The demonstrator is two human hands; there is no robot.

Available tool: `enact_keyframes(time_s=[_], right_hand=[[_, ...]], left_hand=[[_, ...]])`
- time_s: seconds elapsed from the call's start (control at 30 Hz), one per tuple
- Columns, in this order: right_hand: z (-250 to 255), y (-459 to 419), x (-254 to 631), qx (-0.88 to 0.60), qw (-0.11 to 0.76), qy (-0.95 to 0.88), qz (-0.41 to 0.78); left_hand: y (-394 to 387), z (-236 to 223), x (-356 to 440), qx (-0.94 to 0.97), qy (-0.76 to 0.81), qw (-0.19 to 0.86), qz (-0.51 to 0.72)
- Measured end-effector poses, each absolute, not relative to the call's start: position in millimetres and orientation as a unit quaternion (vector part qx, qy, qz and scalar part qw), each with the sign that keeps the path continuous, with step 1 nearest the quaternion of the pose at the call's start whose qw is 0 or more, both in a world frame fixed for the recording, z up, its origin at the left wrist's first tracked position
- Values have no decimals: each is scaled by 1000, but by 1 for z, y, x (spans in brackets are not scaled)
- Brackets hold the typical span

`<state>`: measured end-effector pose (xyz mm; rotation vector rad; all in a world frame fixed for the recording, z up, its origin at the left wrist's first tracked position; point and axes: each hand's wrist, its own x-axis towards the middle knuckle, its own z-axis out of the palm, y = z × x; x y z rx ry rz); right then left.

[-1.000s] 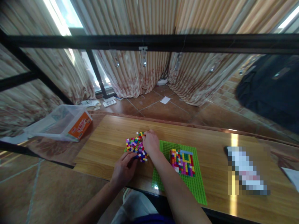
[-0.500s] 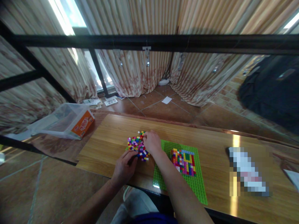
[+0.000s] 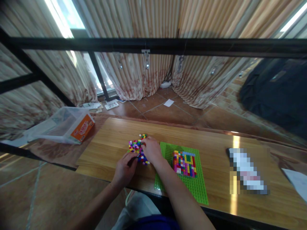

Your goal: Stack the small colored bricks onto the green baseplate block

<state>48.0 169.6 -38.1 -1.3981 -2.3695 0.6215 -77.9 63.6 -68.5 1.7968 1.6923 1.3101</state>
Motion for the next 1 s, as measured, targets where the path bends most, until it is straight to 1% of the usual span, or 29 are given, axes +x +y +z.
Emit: enact_keyframes(time_s=[0.13, 0.3, 0.4, 0.53, 0.67, 0.83, 1.0], right_hand=[[-38, 168, 44, -493, 187, -818, 228], [-31, 153, 54, -485, 288, -756, 333], [-29, 135, 58, -466, 317, -729, 389], [-29, 112, 62, -443, 352, -719, 403], [-27, 96, 76, -452, 381, -699, 403], [-14, 89, 115, -471, 420, -685, 363], [1, 96, 180, -545, 458, -656, 251]], left_hand=[[64, -69, -78, 633, 594, 173, 466], [63, -70, -80, 616, 608, 182, 467], [63, -71, -81, 610, 615, 190, 463], [65, -73, -83, 622, 608, 174, 462], [66, -78, -85, 626, 606, 157, 466], [68, -83, -89, 628, 612, 145, 458], [69, -82, -89, 631, 605, 136, 466]])
